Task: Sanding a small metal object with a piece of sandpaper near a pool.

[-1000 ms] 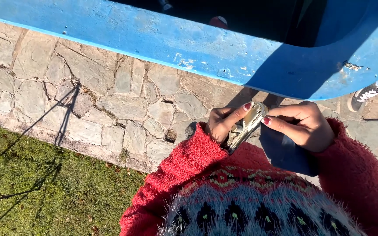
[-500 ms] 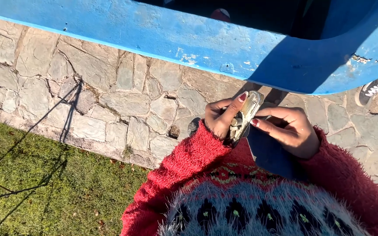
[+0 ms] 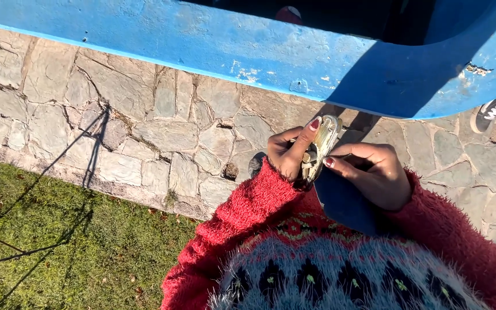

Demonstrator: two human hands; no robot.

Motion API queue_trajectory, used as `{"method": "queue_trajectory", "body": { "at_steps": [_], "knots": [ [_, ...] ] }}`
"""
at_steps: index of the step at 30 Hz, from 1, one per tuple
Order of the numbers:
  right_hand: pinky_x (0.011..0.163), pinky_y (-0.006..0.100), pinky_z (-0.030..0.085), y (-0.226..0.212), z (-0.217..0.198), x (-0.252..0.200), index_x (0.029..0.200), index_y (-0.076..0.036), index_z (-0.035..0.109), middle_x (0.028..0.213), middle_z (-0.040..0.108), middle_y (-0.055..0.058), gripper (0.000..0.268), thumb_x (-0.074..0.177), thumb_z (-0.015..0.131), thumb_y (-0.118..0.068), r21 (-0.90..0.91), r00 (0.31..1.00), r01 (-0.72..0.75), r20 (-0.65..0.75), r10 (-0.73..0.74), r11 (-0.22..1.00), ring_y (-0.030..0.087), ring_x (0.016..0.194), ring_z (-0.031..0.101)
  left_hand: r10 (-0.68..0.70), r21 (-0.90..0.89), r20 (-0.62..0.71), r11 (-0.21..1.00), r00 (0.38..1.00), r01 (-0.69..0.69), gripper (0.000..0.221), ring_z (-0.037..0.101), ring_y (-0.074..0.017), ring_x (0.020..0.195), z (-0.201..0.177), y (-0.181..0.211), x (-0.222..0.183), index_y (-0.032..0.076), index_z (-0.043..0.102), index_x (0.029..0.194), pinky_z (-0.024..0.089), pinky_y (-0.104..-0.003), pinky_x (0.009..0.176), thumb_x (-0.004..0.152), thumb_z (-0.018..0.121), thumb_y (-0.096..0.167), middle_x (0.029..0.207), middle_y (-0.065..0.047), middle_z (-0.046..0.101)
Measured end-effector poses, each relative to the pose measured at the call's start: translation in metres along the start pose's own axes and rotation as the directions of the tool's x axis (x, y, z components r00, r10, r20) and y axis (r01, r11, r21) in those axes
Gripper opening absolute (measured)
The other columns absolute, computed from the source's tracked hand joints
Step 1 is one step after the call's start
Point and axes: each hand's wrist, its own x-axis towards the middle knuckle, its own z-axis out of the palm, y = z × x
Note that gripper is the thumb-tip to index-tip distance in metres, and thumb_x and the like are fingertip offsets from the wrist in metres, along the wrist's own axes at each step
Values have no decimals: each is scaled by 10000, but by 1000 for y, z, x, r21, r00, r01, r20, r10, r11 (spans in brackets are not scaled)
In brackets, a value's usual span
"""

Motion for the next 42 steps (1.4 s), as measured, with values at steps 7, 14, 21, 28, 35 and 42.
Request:
{"method": "queue_trajectory", "body": {
  "at_steps": [7, 14, 21, 28, 35, 42],
  "knots": [
    [742, 211, 525, -20, 7, -2, 1120, 70, 695, 960, 744, 67, 172, 999, 663, -48, 47, 993, 59, -110, -54, 997, 71, 852, 664, -20, -27, -36, 999, 999, 19, 319, 630, -69, 699, -6, -32, 4, -18, 785, 1007, 490, -237, 626, 1003, 704, 290, 810, -51, 742],
    [721, 212, 524, -18, 5, -4, 1080, 65, 721, 922, 752, 67, 151, 980, 669, -36, 10, 999, 6, -33, -6, 1000, 74, 827, 662, 40, -84, -4, 996, 999, -40, 336, 652, -84, 698, -8, -34, 5, -14, 781, 997, 507, -243, 626, 1002, 696, 311, 811, -69, 754],
    [763, 227, 552, -9, 6, -4, 1105, 52, 711, 955, 765, 66, 183, 962, 673, -55, 31, 999, 16, -44, -15, 999, 86, 866, 695, -38, -70, -39, 997, 999, 35, 370, 656, -90, 698, -7, -24, 2, -20, 786, 986, 512, -240, 632, 997, 693, 337, 803, -71, 751],
    [774, 254, 550, 10, 3, -11, 1122, 57, 723, 960, 756, 79, 219, 952, 694, -78, 6, 997, -64, -50, 64, 998, 97, 864, 679, 11, -98, -48, 995, 999, -16, 352, 639, -92, 735, -11, -38, 2, -33, 786, 1009, 501, -252, 657, 1007, 716, 312, 832, -72, 746],
    [850, 248, 558, -3, 0, -5, 1148, 77, 672, 1053, 750, 71, 222, 975, 666, -61, 97, 997, 65, -54, -60, 993, 105, 956, 698, 134, -45, -12, 990, 991, -135, 296, 687, -101, 764, -15, -56, 8, -25, 782, 1017, 538, -258, 696, 1017, 713, 262, 896, -100, 783],
    [696, 227, 515, -8, 5, -2, 1088, 51, 716, 901, 734, 50, 150, 996, 671, -59, -40, 997, -35, -66, 32, 999, 66, 805, 641, 108, -44, -7, 993, 994, -109, 306, 650, -78, 716, -17, -57, 6, -14, 790, 997, 505, -239, 619, 1039, 678, 267, 864, -80, 771]
  ]
}}
